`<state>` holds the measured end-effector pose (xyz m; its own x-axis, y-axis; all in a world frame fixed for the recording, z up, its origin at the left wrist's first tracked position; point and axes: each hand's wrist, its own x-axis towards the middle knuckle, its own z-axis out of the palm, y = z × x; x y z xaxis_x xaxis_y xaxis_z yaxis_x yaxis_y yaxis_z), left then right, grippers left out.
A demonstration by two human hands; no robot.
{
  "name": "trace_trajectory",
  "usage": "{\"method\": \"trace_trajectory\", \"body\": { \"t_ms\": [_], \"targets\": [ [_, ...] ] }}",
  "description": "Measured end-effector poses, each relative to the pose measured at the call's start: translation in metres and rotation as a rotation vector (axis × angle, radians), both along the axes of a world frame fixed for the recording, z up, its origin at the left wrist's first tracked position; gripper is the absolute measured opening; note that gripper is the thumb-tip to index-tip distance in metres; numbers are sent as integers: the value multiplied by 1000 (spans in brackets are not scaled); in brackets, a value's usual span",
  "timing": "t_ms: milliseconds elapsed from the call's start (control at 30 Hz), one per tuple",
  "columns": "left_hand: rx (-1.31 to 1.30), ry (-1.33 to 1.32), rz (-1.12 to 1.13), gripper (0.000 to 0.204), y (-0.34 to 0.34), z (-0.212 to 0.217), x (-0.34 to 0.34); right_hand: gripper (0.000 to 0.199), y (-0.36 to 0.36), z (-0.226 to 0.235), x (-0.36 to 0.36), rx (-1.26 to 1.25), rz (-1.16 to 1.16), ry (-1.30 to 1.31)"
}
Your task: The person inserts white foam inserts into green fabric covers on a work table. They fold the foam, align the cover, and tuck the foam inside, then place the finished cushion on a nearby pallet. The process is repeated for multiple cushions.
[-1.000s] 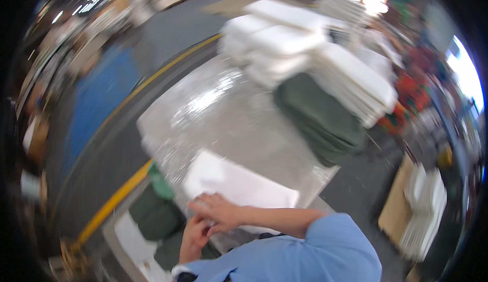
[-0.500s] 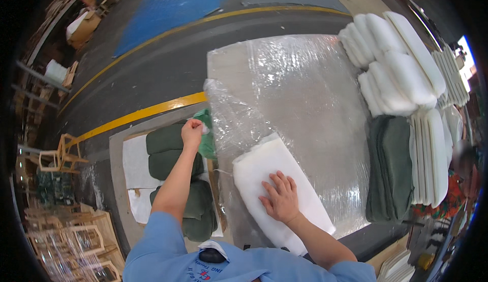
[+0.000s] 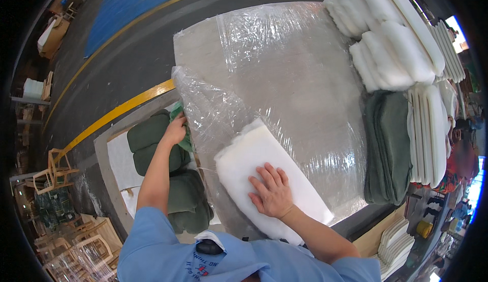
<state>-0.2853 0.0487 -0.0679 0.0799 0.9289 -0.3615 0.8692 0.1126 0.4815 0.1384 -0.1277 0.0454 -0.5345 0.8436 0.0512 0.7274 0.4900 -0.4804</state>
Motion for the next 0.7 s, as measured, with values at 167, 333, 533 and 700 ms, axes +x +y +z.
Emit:
{"method": "trace_trajectory", "body": {
  "t_ms": [167,333,533,700],
  "targets": [
    [362,170,141,61,-48,75,43,51,-1,1,0,22,-17,4],
    [626,-110,278,41,-48,110,105,46,-3,5,2,27,-22,29],
    [5,-225,51,31,-33,103,202,43,-9,3,5,55,-26,66],
    [-123,-142,65,37,-12,90,213,37,-9,0,7,82,-52,164]
  ]
}}
